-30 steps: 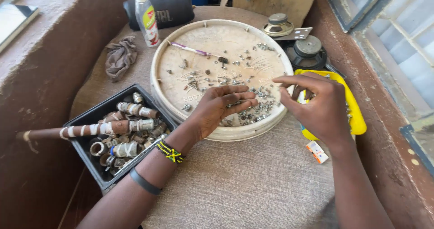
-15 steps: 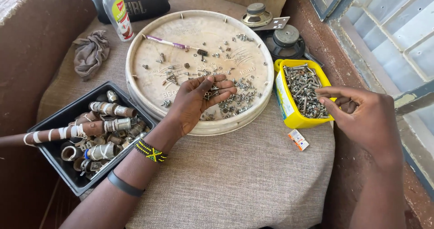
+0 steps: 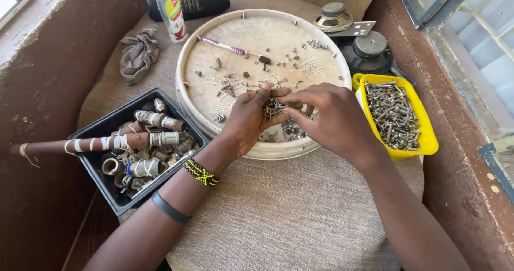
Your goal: Sorting and organizing various small metal hardware components like screws, nuts, and bolts from a tray into a container.
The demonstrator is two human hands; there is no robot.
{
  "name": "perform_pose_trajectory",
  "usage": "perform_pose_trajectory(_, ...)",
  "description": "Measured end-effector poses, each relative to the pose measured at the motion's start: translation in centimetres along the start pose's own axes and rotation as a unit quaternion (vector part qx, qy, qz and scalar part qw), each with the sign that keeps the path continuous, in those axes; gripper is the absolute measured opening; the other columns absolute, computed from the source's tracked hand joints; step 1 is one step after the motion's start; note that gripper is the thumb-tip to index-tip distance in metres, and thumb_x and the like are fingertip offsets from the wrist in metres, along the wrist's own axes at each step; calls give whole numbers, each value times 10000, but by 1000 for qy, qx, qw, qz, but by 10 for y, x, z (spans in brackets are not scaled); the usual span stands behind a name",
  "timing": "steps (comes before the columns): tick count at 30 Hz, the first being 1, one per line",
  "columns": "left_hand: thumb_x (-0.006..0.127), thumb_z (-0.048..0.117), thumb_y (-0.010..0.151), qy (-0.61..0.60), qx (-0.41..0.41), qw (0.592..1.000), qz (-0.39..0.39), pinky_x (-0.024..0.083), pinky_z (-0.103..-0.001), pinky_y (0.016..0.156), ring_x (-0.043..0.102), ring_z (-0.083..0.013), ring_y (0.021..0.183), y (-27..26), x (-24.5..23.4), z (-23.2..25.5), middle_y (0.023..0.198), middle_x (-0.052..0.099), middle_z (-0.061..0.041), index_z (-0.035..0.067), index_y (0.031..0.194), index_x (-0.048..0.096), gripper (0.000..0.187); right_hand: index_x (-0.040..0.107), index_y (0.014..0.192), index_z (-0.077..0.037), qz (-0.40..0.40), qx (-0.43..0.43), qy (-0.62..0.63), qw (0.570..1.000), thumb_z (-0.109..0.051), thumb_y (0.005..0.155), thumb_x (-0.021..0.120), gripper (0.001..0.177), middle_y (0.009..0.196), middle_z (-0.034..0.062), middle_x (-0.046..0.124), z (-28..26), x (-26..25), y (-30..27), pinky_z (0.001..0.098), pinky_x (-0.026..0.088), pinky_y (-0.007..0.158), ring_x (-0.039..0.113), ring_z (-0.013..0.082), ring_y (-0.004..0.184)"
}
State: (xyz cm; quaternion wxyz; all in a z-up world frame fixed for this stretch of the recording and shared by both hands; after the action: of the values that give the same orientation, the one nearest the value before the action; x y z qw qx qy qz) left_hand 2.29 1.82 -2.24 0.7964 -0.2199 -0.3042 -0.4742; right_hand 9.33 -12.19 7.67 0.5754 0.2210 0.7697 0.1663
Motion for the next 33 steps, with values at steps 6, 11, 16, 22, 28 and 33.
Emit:
perform_pose_trajectory(6,496,260,1082,3,9,1000,29,661,-488,850,727,-259,860,-3,5,-2,1033,686,-259,-162,1209,608,455,829,1005,-144,-37,31,-63,997,-132,883,802,125,848,110,762,14,21,8,398,566,648,724,288,718)
perform_pose_trajectory(11,533,254,1071,12,17,1000,19,668,-498,846,722,-233,820,-5,11,1,944,663,-215,-172,1164,623,445,806,1091,-91,-39,34,-61,997,-116,956,748,150,893,119,763,8,20,8,323,571,639,711,226,701)
perform_pose_trajectory(16,526,211,1065,-2,29,1000,10,646,-509,909,728,-286,874,-3,9,-1,952,654,-280,-205,1182,588,436,767,1185,-63,15,11,4,1000,-95,975,752,213,896,127,725,12,13,3,360,544,569,689,229,660)
perform_pose_trajectory(22,539,107,1029,50,45,998,-1,591,-460,1011,713,-348,1085,-5,9,4,1191,648,-377,-213,1304,516,423,774,1190,-111,59,33,4,998,-73,1017,693,195,961,80,680,19,-12,-16,296,527,581,695,192,712)
perform_pose_trajectory(28,485,-12,1021,-3,-30,999,44,606,-331,927,703,-346,1142,-4,13,9,1265,690,-288,-119,1297,551,303,740,1024,-73,108,149,6,983,-153,924,840,163,965,-5,748,24,-42,-52,249,486,725,645,91,803)
perform_pose_trajectory(33,453,150,1070,23,-26,999,30,612,-359,922,718,-360,1127,-8,17,12,1218,711,-289,-92,1208,564,300,792,1094,-47,137,189,-44,971,-78,975,830,129,1011,52,778,35,-72,-86,229,501,747,707,99,918)
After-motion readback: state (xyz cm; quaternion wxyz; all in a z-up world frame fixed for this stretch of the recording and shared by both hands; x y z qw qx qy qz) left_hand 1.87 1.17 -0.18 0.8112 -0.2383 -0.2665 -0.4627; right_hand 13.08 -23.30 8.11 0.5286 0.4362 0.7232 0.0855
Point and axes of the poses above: each hand's wrist, its own y-axis towards the middle knuckle, its own x-axis out of the palm, z = x × y, the point moved 2 cm from there along y, towards the middle knuckle
